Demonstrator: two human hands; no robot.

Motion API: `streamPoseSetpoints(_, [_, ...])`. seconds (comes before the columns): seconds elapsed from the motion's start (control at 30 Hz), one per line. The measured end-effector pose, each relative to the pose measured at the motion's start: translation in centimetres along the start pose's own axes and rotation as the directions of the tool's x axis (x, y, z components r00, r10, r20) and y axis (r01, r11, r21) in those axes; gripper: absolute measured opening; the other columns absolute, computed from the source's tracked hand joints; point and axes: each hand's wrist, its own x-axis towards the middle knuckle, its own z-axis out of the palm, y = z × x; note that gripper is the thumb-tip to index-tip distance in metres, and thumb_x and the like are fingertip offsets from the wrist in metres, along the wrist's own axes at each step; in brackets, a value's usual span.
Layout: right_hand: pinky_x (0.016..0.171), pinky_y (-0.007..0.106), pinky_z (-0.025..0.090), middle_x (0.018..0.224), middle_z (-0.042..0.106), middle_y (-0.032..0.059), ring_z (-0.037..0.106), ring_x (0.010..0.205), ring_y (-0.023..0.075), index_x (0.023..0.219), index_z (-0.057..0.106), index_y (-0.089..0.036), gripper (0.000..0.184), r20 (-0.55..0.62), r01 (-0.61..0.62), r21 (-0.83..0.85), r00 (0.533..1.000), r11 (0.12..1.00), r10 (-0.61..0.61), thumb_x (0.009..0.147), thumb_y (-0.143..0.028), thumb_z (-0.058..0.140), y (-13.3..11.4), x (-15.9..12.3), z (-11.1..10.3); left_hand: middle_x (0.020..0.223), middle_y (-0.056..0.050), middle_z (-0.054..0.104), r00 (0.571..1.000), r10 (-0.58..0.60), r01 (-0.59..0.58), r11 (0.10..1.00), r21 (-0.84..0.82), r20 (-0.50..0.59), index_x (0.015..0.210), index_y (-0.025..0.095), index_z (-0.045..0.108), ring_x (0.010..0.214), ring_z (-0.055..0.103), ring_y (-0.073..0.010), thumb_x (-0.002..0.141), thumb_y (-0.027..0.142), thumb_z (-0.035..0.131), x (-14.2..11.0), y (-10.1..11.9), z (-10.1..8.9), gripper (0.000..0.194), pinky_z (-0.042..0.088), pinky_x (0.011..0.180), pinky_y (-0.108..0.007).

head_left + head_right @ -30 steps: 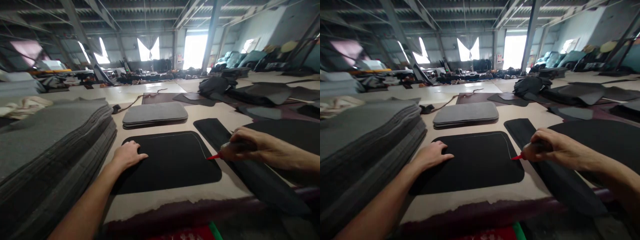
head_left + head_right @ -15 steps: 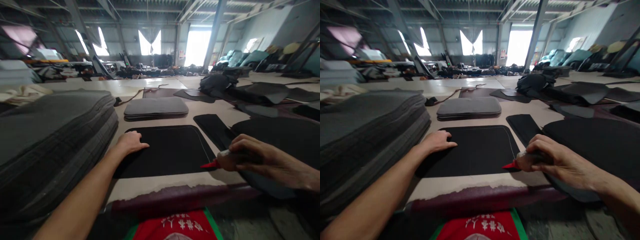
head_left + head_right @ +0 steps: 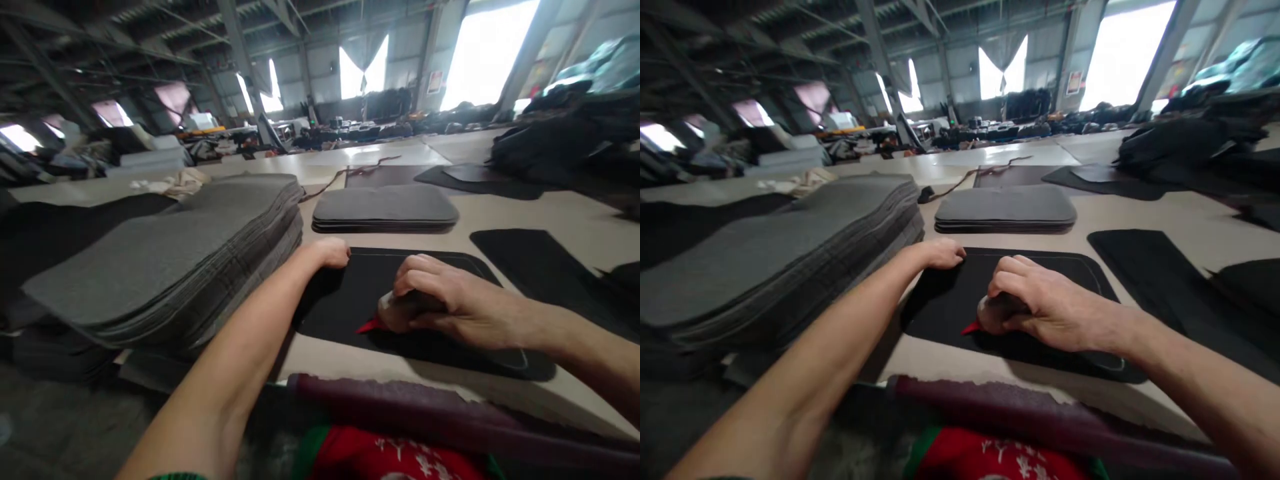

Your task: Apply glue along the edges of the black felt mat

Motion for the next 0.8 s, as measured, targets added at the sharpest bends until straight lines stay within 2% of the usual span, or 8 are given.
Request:
streamPoseSetpoints(0.23, [0.084,0.033,0.044,0.108,0.055,0.0044,0.051,0.105,0.0226,0.1,0.056,-0.021,0.027,-0.071,0.153,0.007,0.986,0.988,-0.152,0.083,-0.007,0.071,-0.4,5.9,3.2,0.121,-0.009,0.064,0.992,0.048,-0.043,0.998,-0.041,0.114,0.122,0.016,0.061,0.105,0.065,-0.0232,0.096,0.038,0.063,-0.1,-0.9,-1.1,0.035,0.057,0.09,-0.045])
streamPoseSetpoints(0.4, [0.089,0.037,0.045,0.115,0.056,0.0061,0.049,0.11,0.0243,0.101,0.058,-0.021,0.024,-0.148,0.197,0.006,0.97,0.98,-0.194,0.085,-0.01,0.072,0.1,8.0,5.0,0.118,-0.008,0.065,0.987,0.083,-0.078,0.996,-0.043,0.14,0.117,0.015,0.063,0.104,0.065,-0.0235,0.095,0.039,0.063,0.2,-1.2,-1.3,0.032,0.057,0.091,-0.044])
streamPoseSetpoints(0.5, [0.09,0.038,0.046,0.115,0.055,0.0069,0.049,0.112,0.0257,0.102,0.058,-0.021,0.03,-0.181,0.171,0.005,0.969,0.985,-0.167,0.081,-0.007,0.074,0.5,8.5,5.7,0.118,-0.008,0.065,0.986,0.084,-0.079,0.996,-0.042,0.142,0.117,0.015,0.063,0.104,0.065,-0.0237,0.095,0.039,0.064,0.4,-1.4,-1.3,0.033,0.057,0.09,-0.044])
streamPoseSetpoints(0.6, [0.09,0.039,0.047,0.114,0.056,0.0077,0.052,0.107,0.0255,0.103,0.059,-0.021,0.029,-0.217,0.077,0.031,0.974,0.997,-0.069,0.08,-0.011,0.075,0.9,8.2,5.8,0.118,-0.008,0.065,0.988,0.075,-0.07,0.997,-0.044,0.138,0.119,0.015,0.062,0.104,0.065,-0.0231,0.095,0.038,0.063,0.6,-1.6,-1.2,0.033,0.057,0.09,-0.044])
streamPoseSetpoints(0.7, [0.087,0.04,0.047,0.106,0.06,0.0054,0.057,0.098,0.0247,0.1,0.062,-0.021,0.027,-0.295,-0.119,0.155,0.942,0.981,0.16,0.077,-0.018,0.075,1.8,6.5,5.0,0.121,-0.009,0.064,0.99,0.054,-0.048,0.998,-0.045,0.131,0.122,0.016,0.061,0.104,0.065,-0.0227,0.095,0.036,0.064,0.8,-1.8,-1.0,0.033,0.058,0.089,-0.044])
streamPoseSetpoints(0.73, [0.085,0.039,0.048,0.103,0.062,0.0049,0.059,0.095,0.025,0.102,0.063,-0.022,0.03,-0.311,-0.206,0.244,0.909,0.948,0.278,0.075,-0.021,0.076,2.3,5.7,4.6,0.122,-0.009,0.064,0.991,0.045,-0.04,0.998,-0.044,0.125,0.122,0.016,0.061,0.105,0.065,-0.0227,0.095,0.035,0.064,0.8,-1.9,-0.9,0.033,0.058,0.089,-0.044])
streamPoseSetpoints(0.8, [0.076,0.038,0.051,0.098,0.066,0.0046,0.062,0.087,0.026,0.108,0.065,-0.022,0.044,-0.289,-0.37,0.478,0.79,0.796,0.541,0.068,-0.032,0.081,3.6,3.6,3.6,0.123,-0.009,0.063,0.994,0.033,-0.029,0.999,-0.041,0.103,0.123,0.016,0.06,0.105,0.065,-0.023,0.095,0.035,0.064,0.8,-1.9,-0.8,0.034,0.058,0.089,-0.044])
